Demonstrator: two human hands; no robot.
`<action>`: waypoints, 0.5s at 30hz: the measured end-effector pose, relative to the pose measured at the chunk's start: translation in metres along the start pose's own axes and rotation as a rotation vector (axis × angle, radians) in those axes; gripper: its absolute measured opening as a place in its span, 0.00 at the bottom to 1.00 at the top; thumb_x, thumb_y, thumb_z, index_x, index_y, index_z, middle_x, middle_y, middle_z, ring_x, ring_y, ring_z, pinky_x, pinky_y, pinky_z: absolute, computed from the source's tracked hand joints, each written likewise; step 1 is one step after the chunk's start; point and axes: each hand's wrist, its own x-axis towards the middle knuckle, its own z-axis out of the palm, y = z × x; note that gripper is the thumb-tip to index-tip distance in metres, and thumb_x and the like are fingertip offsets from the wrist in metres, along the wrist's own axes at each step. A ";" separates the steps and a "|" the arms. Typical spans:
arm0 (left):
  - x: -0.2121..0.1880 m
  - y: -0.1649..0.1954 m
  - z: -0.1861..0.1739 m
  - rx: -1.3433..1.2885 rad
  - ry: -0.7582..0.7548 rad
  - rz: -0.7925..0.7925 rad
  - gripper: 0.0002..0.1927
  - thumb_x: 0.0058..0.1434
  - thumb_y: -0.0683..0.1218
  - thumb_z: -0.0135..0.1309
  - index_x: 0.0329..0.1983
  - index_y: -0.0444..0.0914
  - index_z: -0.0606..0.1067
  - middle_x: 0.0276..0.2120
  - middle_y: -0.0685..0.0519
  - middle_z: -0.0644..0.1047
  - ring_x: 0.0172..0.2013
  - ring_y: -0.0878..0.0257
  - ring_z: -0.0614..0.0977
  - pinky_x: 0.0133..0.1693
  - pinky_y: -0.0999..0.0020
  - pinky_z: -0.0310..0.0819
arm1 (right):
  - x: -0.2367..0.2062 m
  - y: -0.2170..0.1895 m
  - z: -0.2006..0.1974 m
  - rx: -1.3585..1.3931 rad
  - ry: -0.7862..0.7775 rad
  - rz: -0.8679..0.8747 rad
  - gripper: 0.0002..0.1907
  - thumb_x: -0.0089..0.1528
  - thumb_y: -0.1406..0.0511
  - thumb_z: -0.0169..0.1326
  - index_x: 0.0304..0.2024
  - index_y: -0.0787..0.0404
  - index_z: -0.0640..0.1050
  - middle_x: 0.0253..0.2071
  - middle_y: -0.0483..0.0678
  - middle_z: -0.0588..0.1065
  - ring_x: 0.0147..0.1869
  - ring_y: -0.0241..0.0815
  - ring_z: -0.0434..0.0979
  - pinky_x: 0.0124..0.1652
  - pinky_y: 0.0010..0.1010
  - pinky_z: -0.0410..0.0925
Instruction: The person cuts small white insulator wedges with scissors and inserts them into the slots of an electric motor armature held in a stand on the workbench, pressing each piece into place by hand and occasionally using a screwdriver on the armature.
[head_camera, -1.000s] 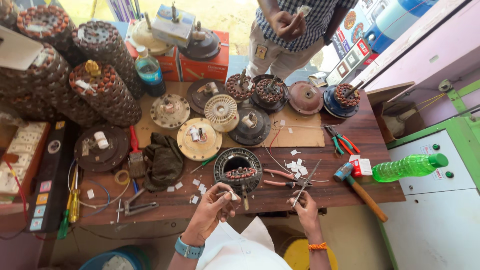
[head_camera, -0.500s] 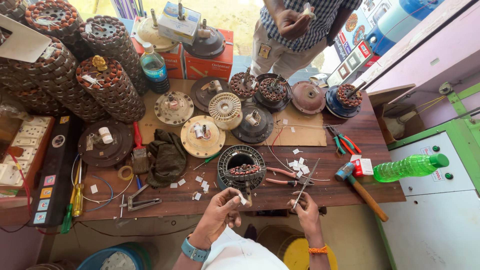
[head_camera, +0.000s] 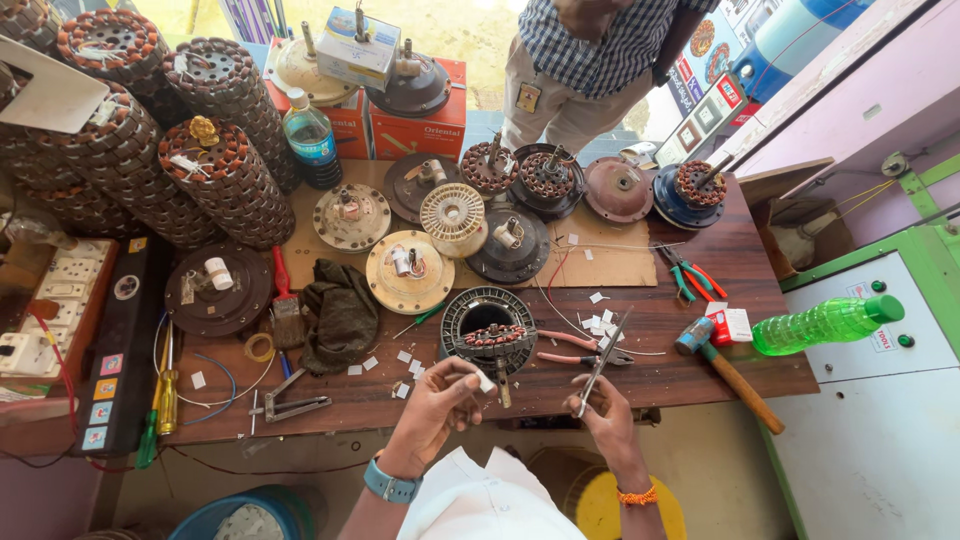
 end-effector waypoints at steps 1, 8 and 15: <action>0.000 0.005 0.003 0.028 0.011 0.022 0.10 0.62 0.44 0.61 0.42 0.35 0.76 0.31 0.51 0.82 0.22 0.67 0.82 0.18 0.78 0.71 | -0.001 -0.008 0.005 0.045 -0.034 -0.027 0.19 0.59 0.64 0.62 0.51 0.63 0.77 0.35 0.47 0.80 0.42 0.36 0.81 0.44 0.29 0.74; 0.009 0.016 0.010 0.182 -0.011 0.173 0.08 0.65 0.42 0.59 0.45 0.33 0.78 0.32 0.54 0.81 0.26 0.70 0.82 0.25 0.76 0.77 | -0.021 -0.026 0.039 0.177 -0.363 -0.001 0.24 0.58 0.64 0.67 0.53 0.67 0.75 0.37 0.44 0.76 0.40 0.34 0.74 0.41 0.28 0.70; 0.011 0.014 0.014 0.311 0.046 0.337 0.08 0.67 0.42 0.60 0.42 0.31 0.78 0.26 0.55 0.80 0.23 0.71 0.82 0.21 0.78 0.71 | -0.030 -0.053 0.058 0.109 -0.773 0.104 0.32 0.50 0.66 0.68 0.56 0.66 0.76 0.37 0.44 0.76 0.42 0.33 0.74 0.40 0.25 0.69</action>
